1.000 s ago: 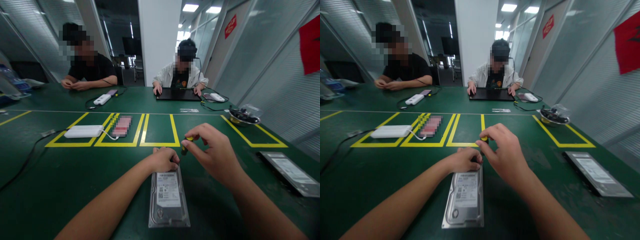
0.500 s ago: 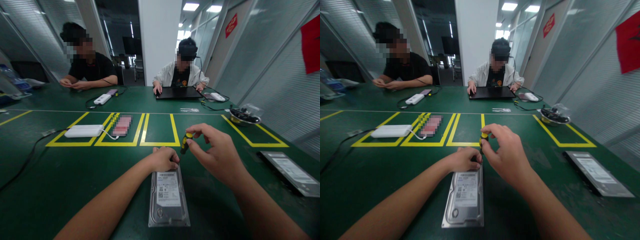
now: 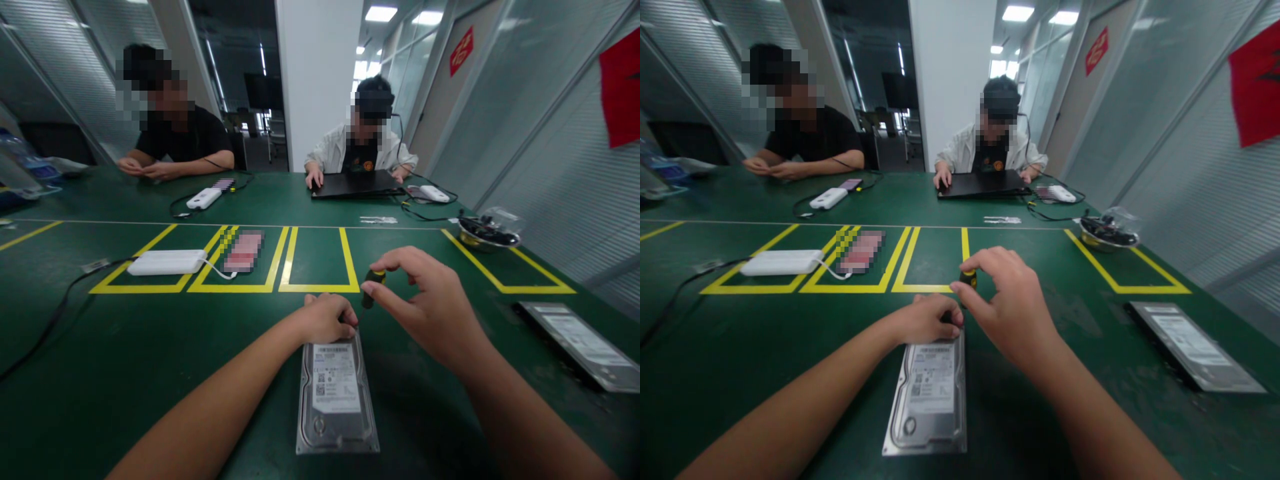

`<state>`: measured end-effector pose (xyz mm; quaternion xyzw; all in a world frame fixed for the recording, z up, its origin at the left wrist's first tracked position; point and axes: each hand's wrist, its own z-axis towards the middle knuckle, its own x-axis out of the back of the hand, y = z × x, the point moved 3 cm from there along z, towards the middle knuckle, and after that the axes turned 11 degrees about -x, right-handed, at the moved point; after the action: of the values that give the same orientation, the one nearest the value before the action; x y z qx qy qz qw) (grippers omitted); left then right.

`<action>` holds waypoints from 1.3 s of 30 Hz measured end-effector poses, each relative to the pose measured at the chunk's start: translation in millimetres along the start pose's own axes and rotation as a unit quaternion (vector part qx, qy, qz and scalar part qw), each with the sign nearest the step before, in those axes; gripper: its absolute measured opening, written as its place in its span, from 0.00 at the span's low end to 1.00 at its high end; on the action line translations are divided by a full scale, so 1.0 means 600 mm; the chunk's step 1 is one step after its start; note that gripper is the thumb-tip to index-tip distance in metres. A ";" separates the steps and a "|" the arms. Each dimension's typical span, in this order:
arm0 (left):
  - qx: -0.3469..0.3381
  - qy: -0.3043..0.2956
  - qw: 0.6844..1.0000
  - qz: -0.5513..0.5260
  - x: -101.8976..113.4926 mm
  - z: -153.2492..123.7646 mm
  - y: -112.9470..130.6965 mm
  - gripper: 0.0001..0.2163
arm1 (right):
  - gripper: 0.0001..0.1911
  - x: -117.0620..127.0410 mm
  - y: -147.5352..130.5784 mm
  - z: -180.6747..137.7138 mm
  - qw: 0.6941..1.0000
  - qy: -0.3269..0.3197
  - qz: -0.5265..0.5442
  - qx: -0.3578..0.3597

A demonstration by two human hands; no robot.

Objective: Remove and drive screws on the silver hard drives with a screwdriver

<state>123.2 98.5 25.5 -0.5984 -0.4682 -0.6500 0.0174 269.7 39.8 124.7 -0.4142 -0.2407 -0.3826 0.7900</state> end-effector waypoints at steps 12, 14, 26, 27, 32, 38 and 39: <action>-0.003 0.001 1.000 0.004 0.000 0.002 -0.001 0.07 | 0.05 0.000 0.006 0.002 1.000 -0.004 0.009 0.004; -0.003 0.001 1.000 0.003 0.000 0.001 -0.001 0.07 | 0.06 0.001 0.008 0.003 1.000 -0.001 0.006 -0.002; -0.006 -0.004 1.000 -0.001 0.000 0.002 0.000 0.06 | 0.07 -0.003 0.004 0.003 1.000 -0.024 0.003 0.005; -0.006 -0.003 1.000 -0.001 0.000 0.002 0.000 0.06 | 0.07 -0.003 0.004 0.003 1.000 -0.028 0.005 0.005; -0.004 -0.004 1.000 -0.004 0.001 0.002 0.001 0.06 | 0.11 -0.001 0.000 0.002 0.998 -0.051 0.015 0.020; -0.005 -0.003 1.000 -0.004 0.000 0.003 -0.001 0.07 | 0.07 0.001 -0.001 0.002 0.999 -0.037 -0.007 0.012; -0.006 -0.003 1.000 -0.004 -0.001 0.003 -0.001 0.07 | 0.08 0.000 -0.002 0.002 0.999 -0.041 -0.002 0.016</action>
<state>124.0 99.7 24.5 -0.5988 -0.4668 -0.6507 0.0101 268.9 40.4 125.9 -0.4161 -0.2797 -0.3626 0.7856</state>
